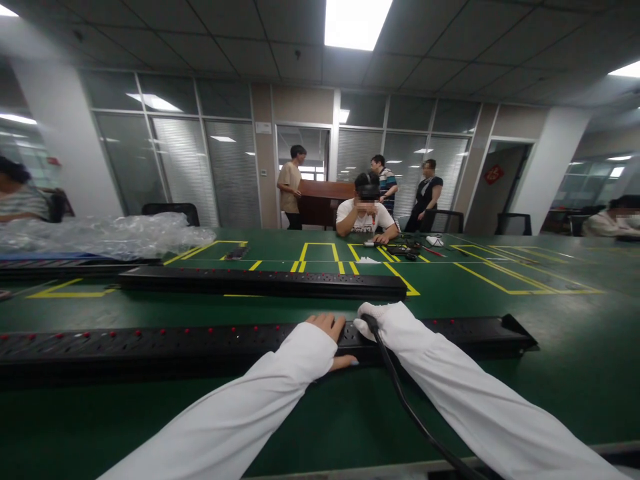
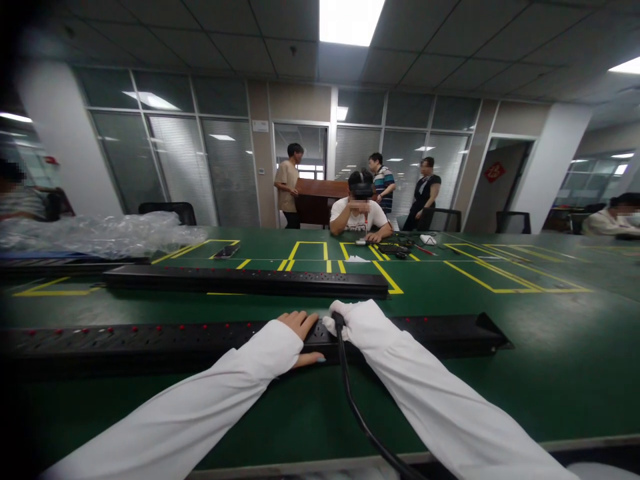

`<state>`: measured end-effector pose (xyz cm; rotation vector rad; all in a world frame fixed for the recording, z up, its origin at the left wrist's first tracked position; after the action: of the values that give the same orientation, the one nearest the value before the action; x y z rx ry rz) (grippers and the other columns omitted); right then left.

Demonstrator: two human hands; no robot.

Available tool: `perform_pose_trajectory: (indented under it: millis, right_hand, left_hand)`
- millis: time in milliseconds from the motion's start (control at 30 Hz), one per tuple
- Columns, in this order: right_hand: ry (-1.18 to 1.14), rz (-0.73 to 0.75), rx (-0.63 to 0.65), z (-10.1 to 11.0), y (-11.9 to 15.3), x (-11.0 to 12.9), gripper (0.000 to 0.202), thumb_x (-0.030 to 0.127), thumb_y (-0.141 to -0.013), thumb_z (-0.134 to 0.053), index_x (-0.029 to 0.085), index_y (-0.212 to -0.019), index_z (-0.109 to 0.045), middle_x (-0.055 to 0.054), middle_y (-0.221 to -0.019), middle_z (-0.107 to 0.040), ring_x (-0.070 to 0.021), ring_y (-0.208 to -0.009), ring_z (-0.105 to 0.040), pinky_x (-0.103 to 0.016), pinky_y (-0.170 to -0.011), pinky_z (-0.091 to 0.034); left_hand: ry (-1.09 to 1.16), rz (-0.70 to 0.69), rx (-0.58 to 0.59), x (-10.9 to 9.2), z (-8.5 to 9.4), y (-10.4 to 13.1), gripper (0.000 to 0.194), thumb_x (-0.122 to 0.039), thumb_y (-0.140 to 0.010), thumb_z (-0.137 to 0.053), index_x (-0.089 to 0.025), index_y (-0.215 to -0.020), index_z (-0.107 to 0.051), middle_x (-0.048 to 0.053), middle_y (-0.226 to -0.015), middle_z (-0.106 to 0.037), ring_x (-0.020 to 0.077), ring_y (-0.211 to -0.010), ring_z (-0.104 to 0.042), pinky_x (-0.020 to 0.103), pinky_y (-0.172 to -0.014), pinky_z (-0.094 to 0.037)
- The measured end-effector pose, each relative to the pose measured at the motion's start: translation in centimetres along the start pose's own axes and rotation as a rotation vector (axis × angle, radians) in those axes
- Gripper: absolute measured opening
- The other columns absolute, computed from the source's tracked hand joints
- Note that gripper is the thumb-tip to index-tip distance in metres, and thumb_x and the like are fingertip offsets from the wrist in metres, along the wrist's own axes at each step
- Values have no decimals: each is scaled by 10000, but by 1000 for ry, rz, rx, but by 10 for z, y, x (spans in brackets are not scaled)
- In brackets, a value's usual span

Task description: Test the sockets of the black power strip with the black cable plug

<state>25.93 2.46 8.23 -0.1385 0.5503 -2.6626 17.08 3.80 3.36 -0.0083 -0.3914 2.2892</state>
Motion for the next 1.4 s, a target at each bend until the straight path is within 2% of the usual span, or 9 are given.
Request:
perform_pose_trajectory:
  millis: [200,367,567,700,867,1067,1300,1400]
  right_hand:
    - [-53,-22,50,1,5,2,309,456,-773,-345,228,-868,-530,25,-612,-547,-61,-533,-478,-165,-505,-283]
    - [-86,7,95,6,13,9,304,438,-780,-337,221,-906,-508,12,-710,-563,-72,-595,-501,-164,-523,-313]
    - [-100,-21,111,0,13,6,295,428,-772,-341,222,-904,-506,18,-681,-557,-54,-555,-487,-150,-503,-310]
    - [-73,-27,89,-1,10,7,271,415,-765,-355,233,-883,-518,37,-611,-539,-47,-517,-468,-147,-488,-292]
    - [-4,-71,68,-5,4,5,259,395,-733,-408,195,-797,-560,40,-492,-472,-30,-417,-367,-156,-434,-224]
    - [-94,-76,83,-5,7,6,263,388,-741,-393,187,-818,-545,33,-530,-508,-32,-444,-405,-149,-448,-260]
    - [-57,-48,-3,0,11,6,284,411,-751,-361,184,-804,-524,10,-594,-525,-43,-493,-432,-158,-476,-249]
    - [-42,-68,-24,-1,10,4,315,423,-775,-327,180,-807,-524,1,-610,-529,-44,-496,-429,-164,-479,-244]
  left_hand:
    - [-7,-45,-10,-20,-2,-13,748,-691,-642,-328,-168,-1176,-341,108,-922,-504,279,-816,-494,382,-679,-367]
    - [-32,-27,-15,-21,-5,-15,710,-671,-650,-339,-215,-1194,-325,107,-920,-500,280,-802,-495,378,-659,-364]
    - [-39,-32,-14,-19,-7,-14,749,-679,-647,-332,-209,-1229,-288,113,-921,-498,280,-792,-495,374,-655,-366]
    - [-47,-25,-9,-20,-8,-14,766,-678,-649,-336,-195,-1240,-272,114,-926,-495,274,-797,-491,374,-667,-368]
    - [-45,-13,-17,-21,-3,-12,708,-654,-662,-347,-179,-1187,-345,109,-918,-497,264,-788,-491,370,-681,-374]
    - [-60,-15,-26,-20,-3,-12,711,-648,-667,-351,-187,-1209,-318,105,-909,-498,266,-794,-491,364,-682,-380]
    - [-81,-26,-13,-20,-4,-13,758,-691,-658,-291,-217,-1249,-257,104,-887,-493,267,-775,-492,358,-646,-382]
    - [-72,-25,-6,-20,-2,-12,735,-697,-659,-278,-216,-1213,-320,103,-874,-490,258,-765,-488,350,-639,-380]
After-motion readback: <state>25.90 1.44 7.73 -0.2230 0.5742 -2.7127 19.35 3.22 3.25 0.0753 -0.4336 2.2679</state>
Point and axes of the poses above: each hand's wrist, its own y-axis away from the middle knuckle, its own z-axis out of the back of the hand, x = y × z, the point moved 9 cm from there along -y, towards the middle knuckle
